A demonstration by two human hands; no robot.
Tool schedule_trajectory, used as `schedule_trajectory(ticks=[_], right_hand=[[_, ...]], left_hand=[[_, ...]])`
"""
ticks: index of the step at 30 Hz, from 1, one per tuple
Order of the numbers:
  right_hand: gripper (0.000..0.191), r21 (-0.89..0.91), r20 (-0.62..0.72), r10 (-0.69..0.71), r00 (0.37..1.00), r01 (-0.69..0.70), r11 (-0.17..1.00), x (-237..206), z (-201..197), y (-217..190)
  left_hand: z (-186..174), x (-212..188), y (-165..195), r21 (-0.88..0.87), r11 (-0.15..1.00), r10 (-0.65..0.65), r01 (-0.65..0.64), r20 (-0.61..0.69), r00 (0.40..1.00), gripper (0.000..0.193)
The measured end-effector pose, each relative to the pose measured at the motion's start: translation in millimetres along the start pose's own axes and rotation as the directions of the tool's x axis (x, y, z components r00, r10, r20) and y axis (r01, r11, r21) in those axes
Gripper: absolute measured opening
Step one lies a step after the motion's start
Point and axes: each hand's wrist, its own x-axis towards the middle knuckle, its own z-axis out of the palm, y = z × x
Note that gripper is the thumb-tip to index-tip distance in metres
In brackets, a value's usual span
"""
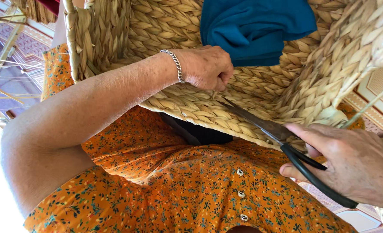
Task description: The person wipes the interior and exterior surfaces of a woven basket with a blue cloth. They rotate the basket to clean all sides and then use scissors to trim a loose strand before wiping again.
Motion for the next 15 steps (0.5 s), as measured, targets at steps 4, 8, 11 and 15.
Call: schedule_trajectory(ticks=[4, 8, 11, 15], right_hand=[[0.098, 0.024, 0.008, -0.065, 0.998, 0.064, 0.998, 8, -12, -17], [0.090, 0.061, 0.009, -0.078, 0.997, 0.077, 0.995, 13, -17, -28], [0.088, 0.065, 0.106, -0.035, 0.994, 0.028, 0.998, 19, -13, -33], [0.080, 0.223, -0.085, -0.263, 0.961, 0.276, 0.935, 28, -4, -31]], left_hand=[[-1, -3, 1, 0.044, 0.998, 0.056, -0.053, -0.077, 0.995, 0.007], [-2, -2, 4, -0.007, 1.000, 0.009, -0.010, -0.046, 0.999, 0.008], [-2, -3, 5, 0.005, 1.000, 0.031, -0.031, -0.072, 0.997, 0.009], [-1, -2, 4, 0.027, 0.999, 0.029, -0.027, -0.073, 0.997, 0.007]])
